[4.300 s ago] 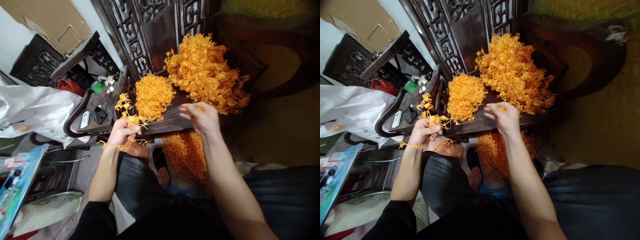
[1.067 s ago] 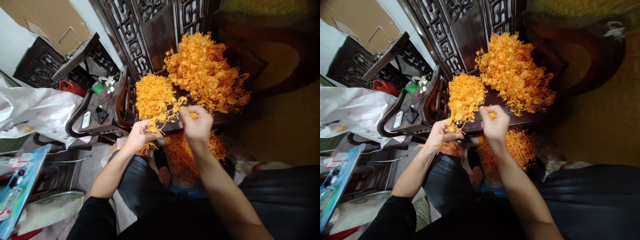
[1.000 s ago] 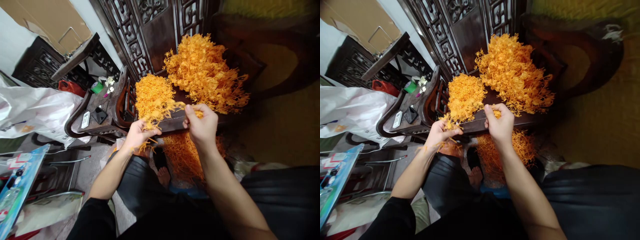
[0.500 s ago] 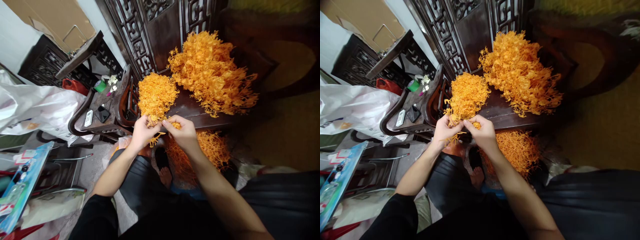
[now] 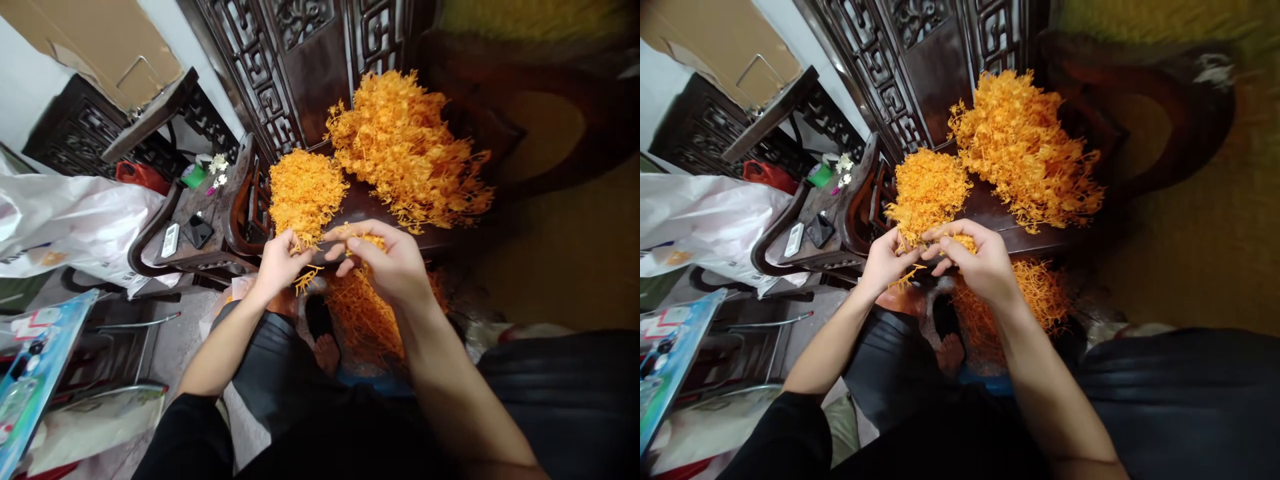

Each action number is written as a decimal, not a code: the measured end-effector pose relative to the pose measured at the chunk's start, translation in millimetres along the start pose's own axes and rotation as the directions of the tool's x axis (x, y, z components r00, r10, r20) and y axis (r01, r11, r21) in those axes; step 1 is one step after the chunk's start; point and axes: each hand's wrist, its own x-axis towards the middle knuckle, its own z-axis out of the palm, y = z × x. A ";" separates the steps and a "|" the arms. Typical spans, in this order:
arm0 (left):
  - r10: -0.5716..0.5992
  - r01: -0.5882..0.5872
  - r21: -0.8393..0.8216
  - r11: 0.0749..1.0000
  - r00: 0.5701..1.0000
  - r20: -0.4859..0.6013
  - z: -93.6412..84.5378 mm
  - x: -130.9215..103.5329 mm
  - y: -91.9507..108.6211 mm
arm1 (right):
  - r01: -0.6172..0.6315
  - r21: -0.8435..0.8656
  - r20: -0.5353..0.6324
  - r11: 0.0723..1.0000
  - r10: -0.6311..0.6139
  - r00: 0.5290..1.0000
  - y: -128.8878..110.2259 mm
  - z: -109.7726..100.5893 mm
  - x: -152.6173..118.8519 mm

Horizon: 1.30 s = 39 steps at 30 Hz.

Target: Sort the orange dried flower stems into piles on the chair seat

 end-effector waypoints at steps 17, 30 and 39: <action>0.019 -0.018 -0.010 1.000 0.997 0.076 13.0 -13.1 14.5 | -0.050 -0.365 0.031 0.930 0.066 0.997 6.0 -11.4 4.8; 0.078 -0.091 0.024 0.996 0.940 0.333 4.2 -17.6 29.1 | 0.325 -0.686 0.217 0.652 -0.243 0.945 1.6 -10.7 3.0; 0.227 -0.263 0.093 0.960 0.931 0.285 1.9 -17.6 28.7 | 0.364 -0.823 0.361 0.437 -0.093 0.928 -9.5 -14.8 -5.0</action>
